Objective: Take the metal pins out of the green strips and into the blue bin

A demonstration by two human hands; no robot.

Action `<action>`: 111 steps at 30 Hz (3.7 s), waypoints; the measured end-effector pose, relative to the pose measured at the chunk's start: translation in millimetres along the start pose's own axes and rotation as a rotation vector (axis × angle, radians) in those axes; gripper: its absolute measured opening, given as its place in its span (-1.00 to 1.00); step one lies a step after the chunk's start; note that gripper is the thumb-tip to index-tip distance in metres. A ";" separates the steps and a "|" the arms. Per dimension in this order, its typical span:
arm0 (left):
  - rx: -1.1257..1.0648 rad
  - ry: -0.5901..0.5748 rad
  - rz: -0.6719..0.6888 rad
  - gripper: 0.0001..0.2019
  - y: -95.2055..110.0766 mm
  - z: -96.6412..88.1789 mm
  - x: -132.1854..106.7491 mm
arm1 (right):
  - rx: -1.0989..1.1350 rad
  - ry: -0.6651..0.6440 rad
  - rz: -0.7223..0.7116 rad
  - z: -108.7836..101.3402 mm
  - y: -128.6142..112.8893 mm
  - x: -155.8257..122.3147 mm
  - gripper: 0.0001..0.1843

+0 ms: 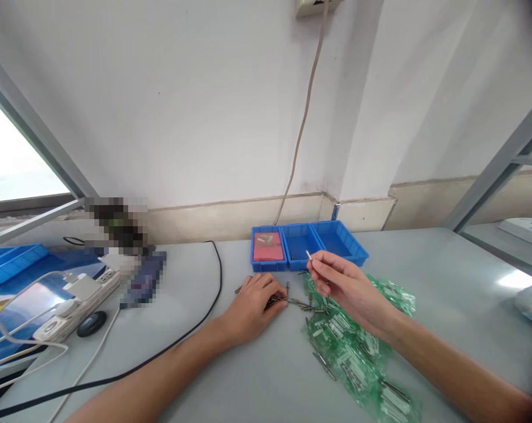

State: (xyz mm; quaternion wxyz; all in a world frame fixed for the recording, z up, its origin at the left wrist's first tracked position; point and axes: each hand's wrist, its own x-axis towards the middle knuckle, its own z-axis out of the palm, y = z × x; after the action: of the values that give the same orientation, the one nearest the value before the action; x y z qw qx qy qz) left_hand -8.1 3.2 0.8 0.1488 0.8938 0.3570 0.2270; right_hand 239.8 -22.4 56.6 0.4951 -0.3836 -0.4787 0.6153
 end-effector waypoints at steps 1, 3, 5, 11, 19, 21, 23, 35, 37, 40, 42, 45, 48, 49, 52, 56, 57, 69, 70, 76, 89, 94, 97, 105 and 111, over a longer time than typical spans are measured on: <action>0.000 0.001 -0.001 -0.96 0.0 0.1 0.0 | 0.000 -0.002 -0.001 0.0 0.0 -0.1 -0.70; 0.001 0.001 -0.002 -0.96 -0.2 0.4 0.0 | -0.003 -0.001 -0.003 -0.1 0.0 0.0 -0.70; 0.002 0.000 -0.001 -0.96 -0.5 0.7 0.0 | -0.004 0.001 -0.005 -0.2 0.3 0.1 -0.70; 0.009 0.010 0.000 -0.96 -0.6 1.1 -0.7 | -0.003 0.000 -0.001 -0.8 1.2 -0.8 -0.71; 0.018 0.003 -0.001 -0.95 1.5 -1.0 0.0 | -0.016 0.002 -0.002 0.1 0.4 -1.1 -0.70; 0.017 0.000 0.001 -0.96 1.4 -1.0 0.2 | -0.017 0.004 -0.004 0.2 0.3 -0.5 -0.69; 0.017 0.000 0.002 -0.96 1.0 -0.7 0.2 | -0.016 0.002 -0.006 0.1 0.6 -0.1 -0.70; 0.008 0.009 0.003 -0.96 -0.4 0.6 -0.6 | -0.025 0.000 0.004 -0.2 0.8 -0.8 -0.70; 0.007 0.006 0.003 -0.96 -0.5 0.7 -0.5 | -0.026 0.005 0.002 0.0 0.8 -0.3 -0.69; 0.010 0.000 0.004 -0.96 -0.3 0.4 -0.4 | -0.028 0.011 -0.002 0.8 0.5 -0.1 -0.68; 0.013 0.001 0.003 -0.96 0.1 0.0 -0.3 | -0.032 0.016 -0.006 1.4 0.0 -0.3 -0.67; 0.013 0.005 0.004 -0.97 0.7 -0.4 -0.4 | -0.038 0.020 -0.006 1.6 -0.7 -1.1 -0.66; 0.005 0.004 0.004 -0.96 1.1 -0.4 -0.5 | -0.039 0.015 -0.006 0.9 -0.4 -1.3 -0.67; 0.002 0.004 0.001 -0.96 1.1 -0.4 -0.4 | -0.038 0.013 -0.008 0.7 0.0 -1.2 -0.67; -0.005 0.003 -0.003 -0.97 0.7 -0.5 -0.1 | -0.034 0.012 -0.014 0.0 1.0 -0.7 -0.68; -0.005 0.000 0.002 -0.96 0.6 -0.7 0.0 | -0.038 0.010 -0.010 0.2 1.1 -0.9 -0.67; -0.003 0.001 -0.001 -0.96 0.6 -0.6 -0.2 | -0.040 0.011 -0.010 0.3 0.9 -1.1 -0.67; 0.002 0.003 0.001 -0.96 0.2 0.0 -0.1 | -0.428 0.215 -0.313 -0.8 3.5 -1.1 -0.70; 0.001 0.002 0.001 -0.96 0.4 -0.2 -0.1 | -0.488 0.245 -0.367 -0.5 4.0 -1.7 -0.73; -0.001 0.000 0.001 -0.96 0.3 -0.2 -0.9 | -0.630 0.324 -0.488 0.9 7.1 -4.0 -0.84; 0.014 0.008 0.002 -0.97 0.6 -0.1 -0.4 | -0.384 0.293 -0.315 -2.9 0.7 -1.6 -0.69; 0.008 0.005 0.005 -0.97 0.1 0.1 0.1 | -0.235 0.168 -0.224 -4.0 1.9 0.0 -0.66; -0.003 0.008 0.004 -0.96 0.5 -0.1 0.0 | -0.177 0.142 -0.202 -2.4 1.0 -0.9 -0.65; 0.004 0.000 -0.003 -0.96 1.8 -1.1 -0.5 | -0.122 0.130 -0.155 -1.3 -0.8 0.3 -0.61; -0.009 0.004 0.005 -0.96 0.2 -0.1 0.0 | -0.140 0.144 -0.163 -2.3 1.5 1.4 -0.65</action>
State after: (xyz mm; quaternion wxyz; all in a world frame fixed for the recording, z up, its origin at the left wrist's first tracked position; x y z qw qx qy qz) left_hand -8.0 3.1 1.0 0.1518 0.8936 0.3539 0.2307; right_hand 241.3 -20.7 54.6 0.5487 -0.4200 -0.5133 0.5089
